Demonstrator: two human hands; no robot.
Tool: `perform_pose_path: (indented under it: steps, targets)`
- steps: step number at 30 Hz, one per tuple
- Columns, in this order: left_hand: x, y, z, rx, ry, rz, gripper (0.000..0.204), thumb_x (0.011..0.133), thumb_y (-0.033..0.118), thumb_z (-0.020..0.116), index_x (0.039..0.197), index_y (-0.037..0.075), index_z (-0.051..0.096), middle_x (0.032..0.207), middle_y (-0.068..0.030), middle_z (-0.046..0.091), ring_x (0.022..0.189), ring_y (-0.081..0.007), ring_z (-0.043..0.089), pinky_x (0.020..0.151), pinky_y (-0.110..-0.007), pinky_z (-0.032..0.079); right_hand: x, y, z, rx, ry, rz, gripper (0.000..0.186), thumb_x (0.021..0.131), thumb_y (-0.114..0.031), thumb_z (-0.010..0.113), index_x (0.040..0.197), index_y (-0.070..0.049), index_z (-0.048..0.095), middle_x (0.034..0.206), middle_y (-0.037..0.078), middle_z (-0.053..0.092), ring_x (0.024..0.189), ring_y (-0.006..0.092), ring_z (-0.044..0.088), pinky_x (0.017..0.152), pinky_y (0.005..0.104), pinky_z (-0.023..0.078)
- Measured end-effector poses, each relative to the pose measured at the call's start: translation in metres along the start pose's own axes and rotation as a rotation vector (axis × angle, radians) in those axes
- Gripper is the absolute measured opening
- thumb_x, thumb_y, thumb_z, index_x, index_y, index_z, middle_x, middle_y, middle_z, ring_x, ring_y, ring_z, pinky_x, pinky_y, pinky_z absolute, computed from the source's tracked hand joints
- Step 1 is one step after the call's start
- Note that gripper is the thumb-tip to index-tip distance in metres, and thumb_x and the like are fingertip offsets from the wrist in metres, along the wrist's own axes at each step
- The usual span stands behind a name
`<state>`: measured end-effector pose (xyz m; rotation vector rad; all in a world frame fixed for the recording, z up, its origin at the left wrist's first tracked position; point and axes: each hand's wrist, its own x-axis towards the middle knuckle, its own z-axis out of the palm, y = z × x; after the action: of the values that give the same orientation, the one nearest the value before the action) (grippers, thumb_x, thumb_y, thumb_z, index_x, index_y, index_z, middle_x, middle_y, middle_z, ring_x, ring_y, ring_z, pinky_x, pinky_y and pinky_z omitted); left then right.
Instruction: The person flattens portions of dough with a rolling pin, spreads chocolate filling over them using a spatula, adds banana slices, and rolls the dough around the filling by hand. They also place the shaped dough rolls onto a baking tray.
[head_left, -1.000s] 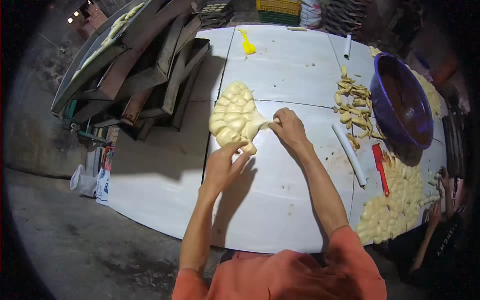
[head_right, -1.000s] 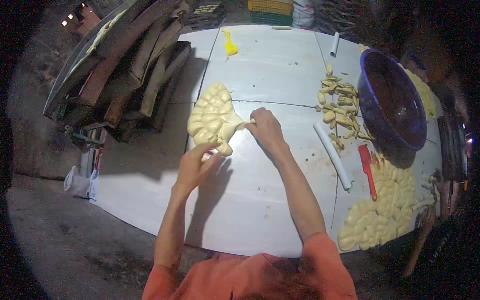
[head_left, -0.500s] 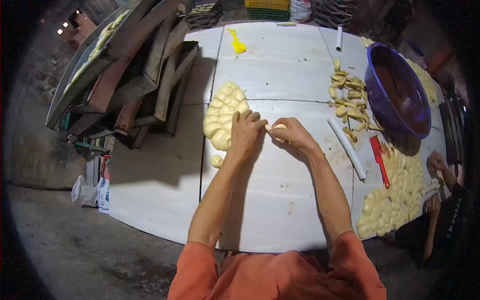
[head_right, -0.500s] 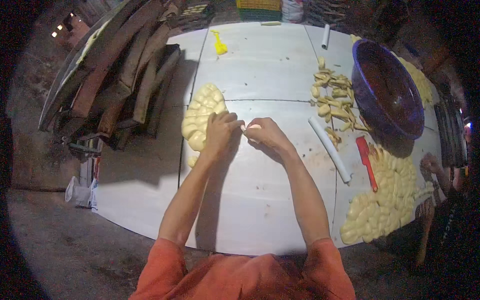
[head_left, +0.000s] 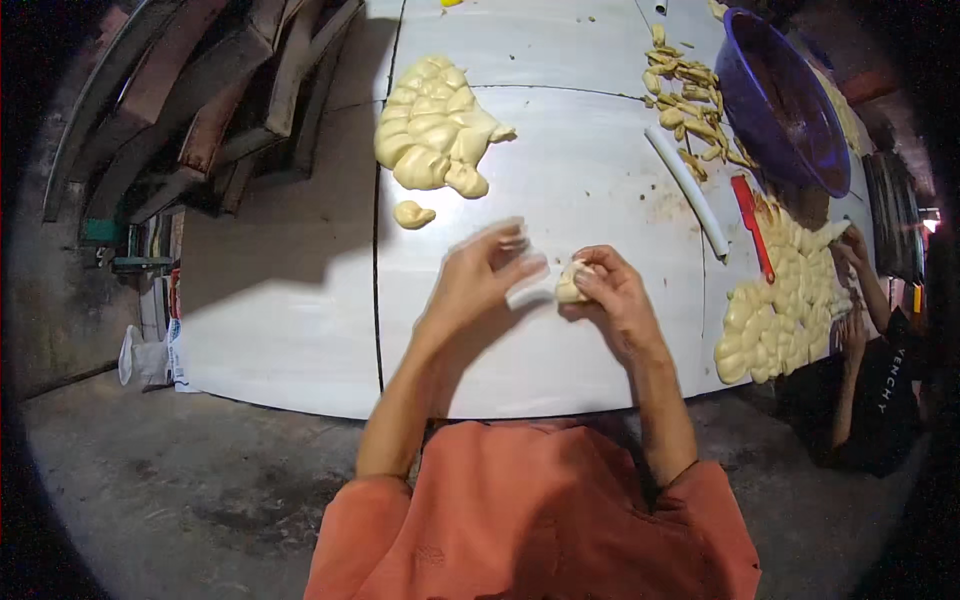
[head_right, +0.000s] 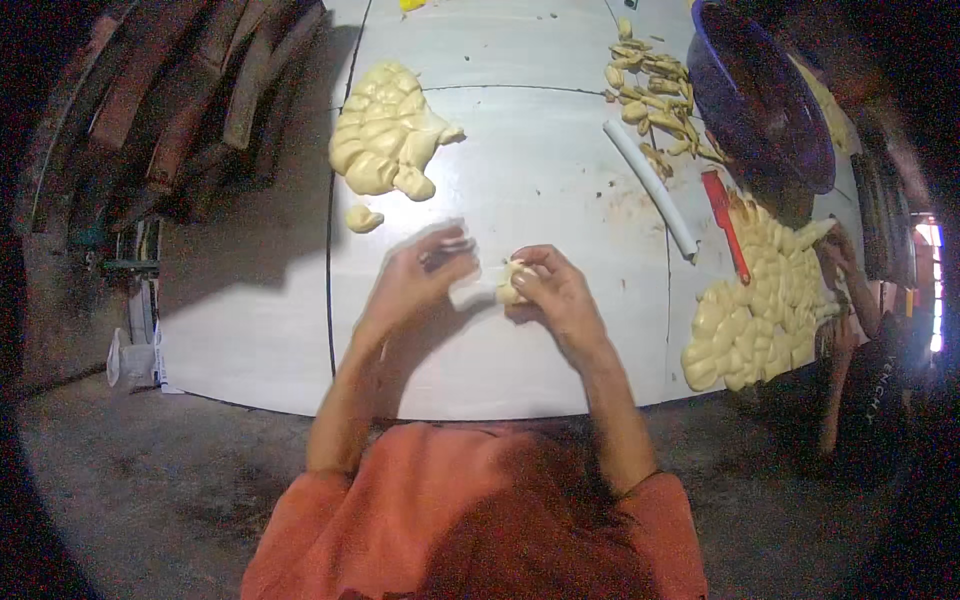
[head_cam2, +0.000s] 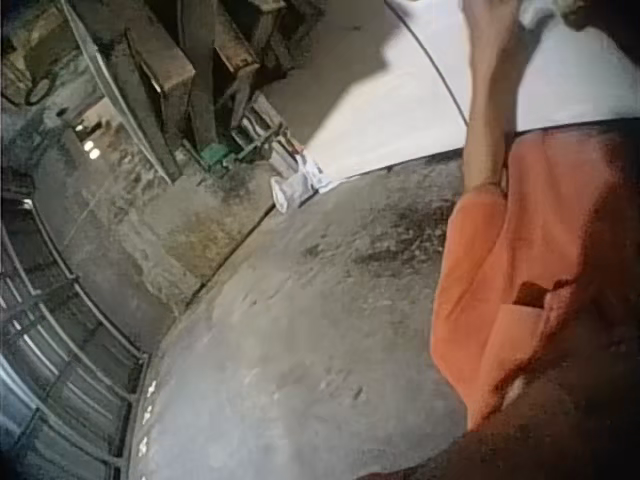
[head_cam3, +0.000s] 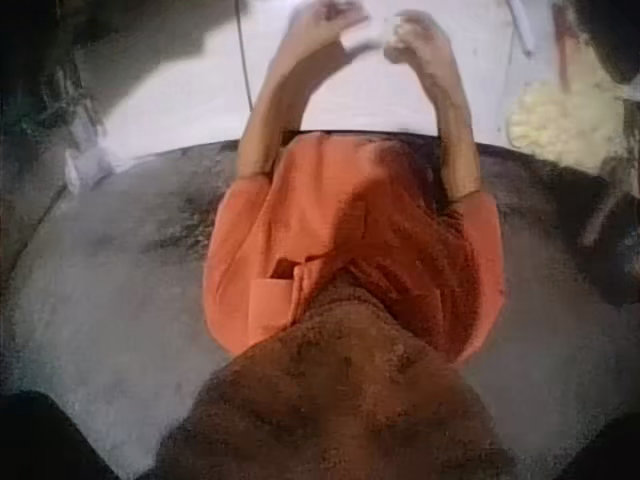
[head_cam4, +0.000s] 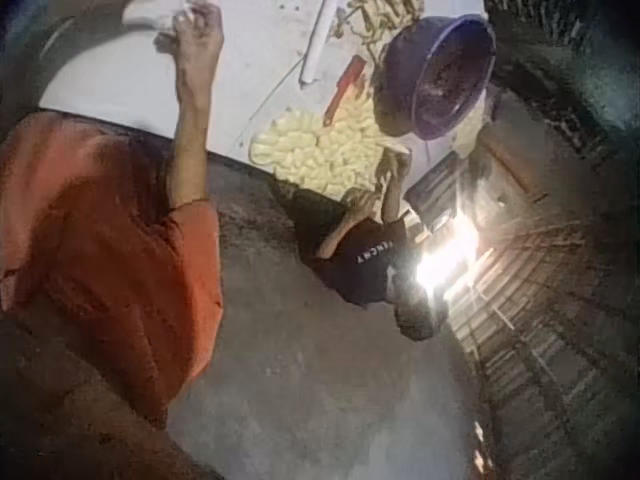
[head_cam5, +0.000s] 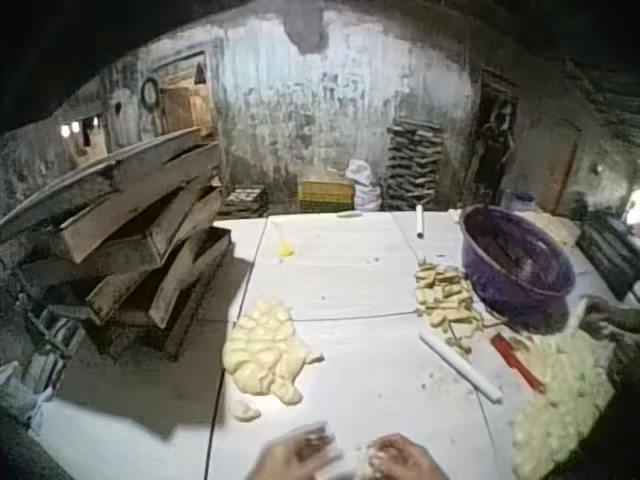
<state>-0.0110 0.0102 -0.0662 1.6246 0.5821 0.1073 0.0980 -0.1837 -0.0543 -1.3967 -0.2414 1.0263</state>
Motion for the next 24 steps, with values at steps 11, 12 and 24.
perform_pose_path:
  steps: [11, 12, 24]
  targets:
    - [-0.081, -0.018, 0.009, 0.112, -0.026, -0.093, 0.050, 0.097, 0.022, 0.067, 0.141, 0.001, 0.057, 0.121, -0.0205, 0.071, 0.102, -0.0264, 0.072, 0.082, -0.036, 0.057, -0.040, 0.037, 0.050, -0.770, 0.239, -0.251, 0.024, 0.097, -0.024, 0.067, 0.109, -0.003, 0.070, 0.100, 0.012, 0.072, 0.090, 0.0278, 0.073, 0.074, 0.0383, 0.057]
    - [-0.085, -0.016, 0.011, 0.113, -0.036, -0.091, 0.050, 0.097, 0.022, 0.067, 0.141, 0.001, 0.057, 0.121, -0.0205, 0.071, 0.102, -0.0264, 0.072, 0.082, -0.036, 0.057, -0.039, 0.035, 0.049, -0.912, 0.254, -0.211, 0.024, 0.097, -0.024, 0.067, 0.110, -0.005, 0.071, 0.100, 0.013, 0.073, 0.089, 0.0282, 0.073, 0.073, 0.0388, 0.056]
    - [-0.105, -0.058, 0.039, 1.127, -0.028, 0.441, 0.078, 0.100, 0.058, 0.046, 0.159, 0.009, 0.032, 0.164, -0.0169, 0.033, 0.151, -0.0342, 0.033, 0.116, -0.074, 0.015, -0.055, 0.085, 0.030, -1.481, 0.024, -0.626, 0.088, 0.096, -0.070, 0.044, 0.153, -0.004, 0.042, 0.161, 0.017, 0.040, 0.151, 0.0311, 0.034, 0.121, 0.0658, 0.010]
